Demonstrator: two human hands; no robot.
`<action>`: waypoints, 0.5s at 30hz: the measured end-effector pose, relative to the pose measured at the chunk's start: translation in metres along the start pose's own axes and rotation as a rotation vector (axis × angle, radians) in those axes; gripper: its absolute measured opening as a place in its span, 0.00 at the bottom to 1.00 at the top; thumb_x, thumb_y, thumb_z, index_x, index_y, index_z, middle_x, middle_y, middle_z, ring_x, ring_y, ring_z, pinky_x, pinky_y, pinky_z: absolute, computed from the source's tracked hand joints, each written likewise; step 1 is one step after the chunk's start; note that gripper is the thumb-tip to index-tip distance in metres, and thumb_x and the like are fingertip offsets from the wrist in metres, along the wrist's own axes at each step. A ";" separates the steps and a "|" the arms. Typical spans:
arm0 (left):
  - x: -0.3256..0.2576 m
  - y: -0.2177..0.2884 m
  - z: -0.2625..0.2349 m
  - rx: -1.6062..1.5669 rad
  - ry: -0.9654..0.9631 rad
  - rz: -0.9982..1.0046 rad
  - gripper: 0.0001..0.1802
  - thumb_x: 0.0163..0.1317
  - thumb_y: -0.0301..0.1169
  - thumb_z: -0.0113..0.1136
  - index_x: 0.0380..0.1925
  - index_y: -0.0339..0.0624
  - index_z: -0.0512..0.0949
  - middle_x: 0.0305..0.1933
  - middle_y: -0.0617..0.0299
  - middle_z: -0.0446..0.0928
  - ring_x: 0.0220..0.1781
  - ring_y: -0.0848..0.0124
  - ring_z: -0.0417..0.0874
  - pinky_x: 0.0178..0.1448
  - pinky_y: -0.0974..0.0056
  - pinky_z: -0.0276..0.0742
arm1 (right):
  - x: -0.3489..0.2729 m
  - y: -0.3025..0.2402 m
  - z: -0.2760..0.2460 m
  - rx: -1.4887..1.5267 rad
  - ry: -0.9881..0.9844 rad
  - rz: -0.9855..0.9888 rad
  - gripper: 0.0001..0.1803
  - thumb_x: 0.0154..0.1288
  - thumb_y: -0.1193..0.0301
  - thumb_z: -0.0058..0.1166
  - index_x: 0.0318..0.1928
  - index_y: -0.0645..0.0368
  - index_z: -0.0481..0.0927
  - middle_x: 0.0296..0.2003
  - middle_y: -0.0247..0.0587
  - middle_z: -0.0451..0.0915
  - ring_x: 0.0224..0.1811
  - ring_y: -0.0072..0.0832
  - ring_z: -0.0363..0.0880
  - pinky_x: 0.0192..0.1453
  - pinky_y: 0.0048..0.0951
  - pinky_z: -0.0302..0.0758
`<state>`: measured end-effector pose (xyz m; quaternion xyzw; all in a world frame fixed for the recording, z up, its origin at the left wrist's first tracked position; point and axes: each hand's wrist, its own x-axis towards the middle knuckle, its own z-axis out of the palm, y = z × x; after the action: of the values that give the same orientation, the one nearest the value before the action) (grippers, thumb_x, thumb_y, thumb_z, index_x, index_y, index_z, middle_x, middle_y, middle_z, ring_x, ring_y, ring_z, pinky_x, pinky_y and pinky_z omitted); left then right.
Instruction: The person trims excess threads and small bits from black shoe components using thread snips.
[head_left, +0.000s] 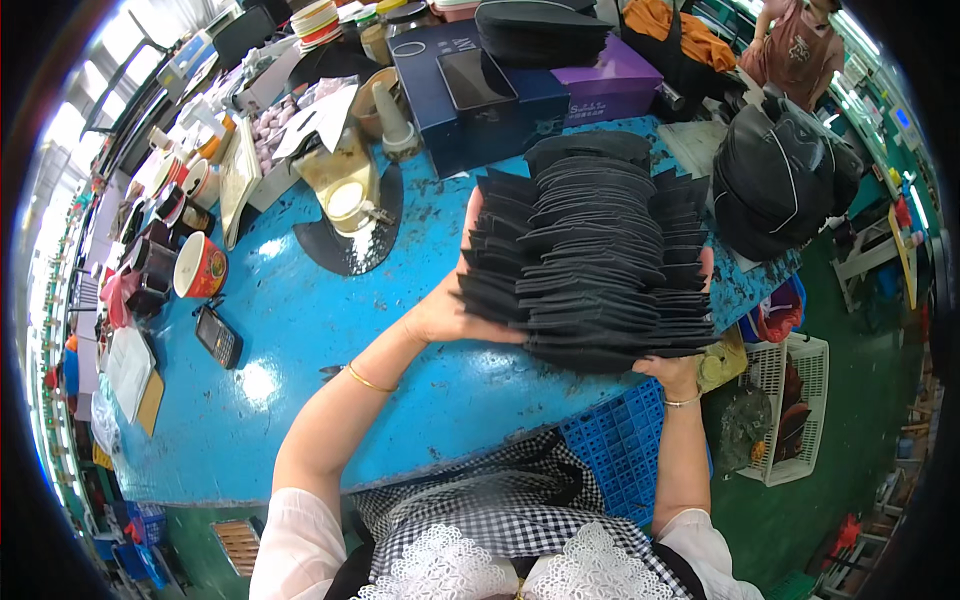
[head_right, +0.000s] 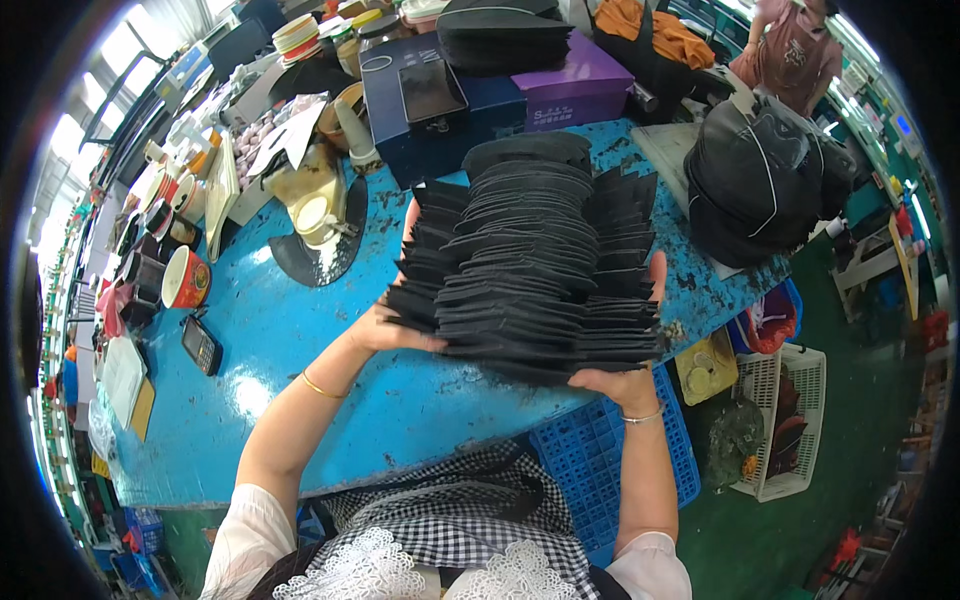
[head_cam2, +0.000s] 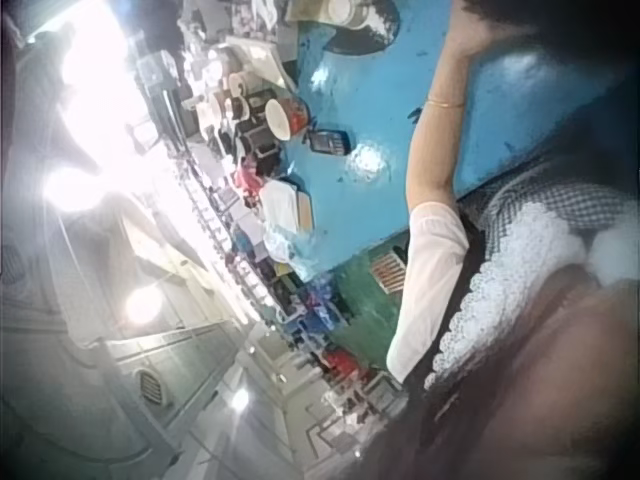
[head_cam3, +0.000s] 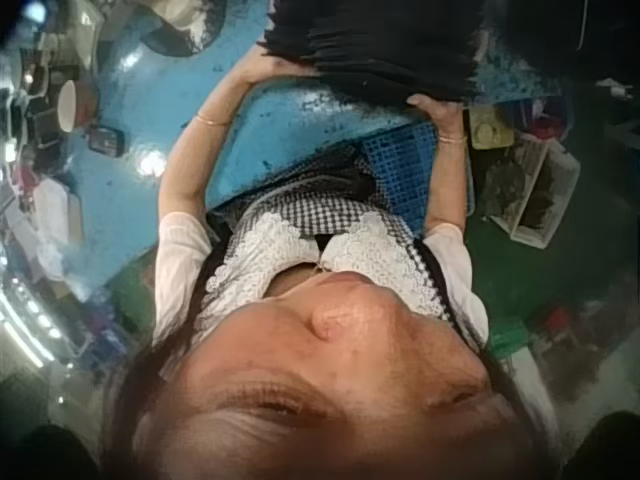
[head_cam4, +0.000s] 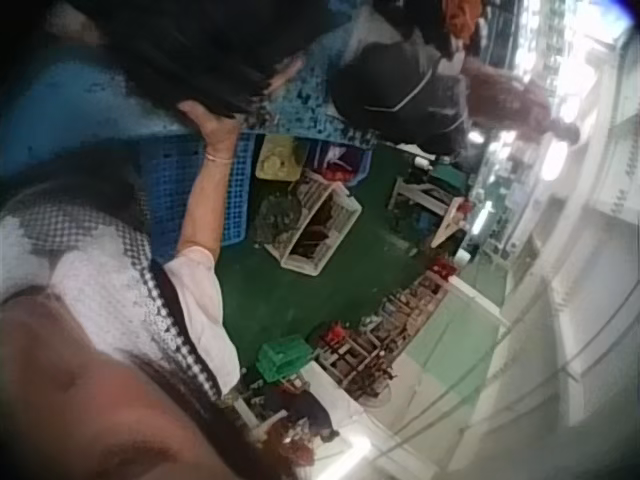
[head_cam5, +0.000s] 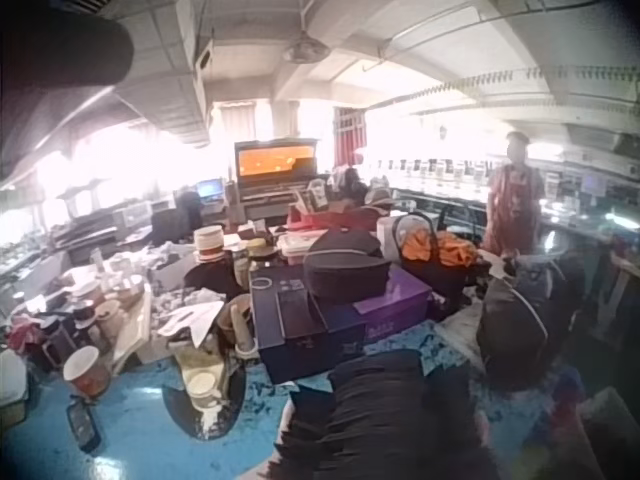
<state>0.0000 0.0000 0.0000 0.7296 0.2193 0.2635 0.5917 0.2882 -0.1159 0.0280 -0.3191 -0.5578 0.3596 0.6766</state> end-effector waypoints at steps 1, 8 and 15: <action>0.008 0.008 0.011 -0.029 0.031 0.043 0.75 0.43 0.21 0.79 0.78 0.58 0.28 0.74 0.57 0.59 0.74 0.68 0.61 0.77 0.56 0.60 | -0.001 -0.008 -0.005 -0.104 -0.016 0.082 0.75 0.46 0.43 0.76 0.79 0.53 0.33 0.74 0.47 0.52 0.74 0.42 0.60 0.75 0.48 0.65; -0.003 0.060 0.015 -0.147 0.205 0.272 0.82 0.36 0.26 0.82 0.77 0.51 0.22 0.79 0.49 0.51 0.79 0.59 0.56 0.80 0.53 0.52 | -0.005 -0.026 0.013 0.053 0.084 0.257 0.83 0.34 0.48 0.83 0.78 0.56 0.32 0.74 0.48 0.54 0.76 0.40 0.57 0.78 0.44 0.60; -0.148 0.092 0.007 -0.233 0.489 0.104 0.81 0.37 0.27 0.81 0.77 0.56 0.23 0.70 0.48 0.67 0.72 0.55 0.68 0.77 0.47 0.61 | -0.030 -0.039 0.086 0.114 -0.293 0.275 0.85 0.37 0.53 0.83 0.76 0.61 0.22 0.78 0.52 0.37 0.79 0.42 0.47 0.79 0.44 0.55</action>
<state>-0.1078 -0.1170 0.0703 0.5818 0.2858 0.4852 0.5869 0.2049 -0.1589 0.0596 -0.2976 -0.5801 0.5221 0.5499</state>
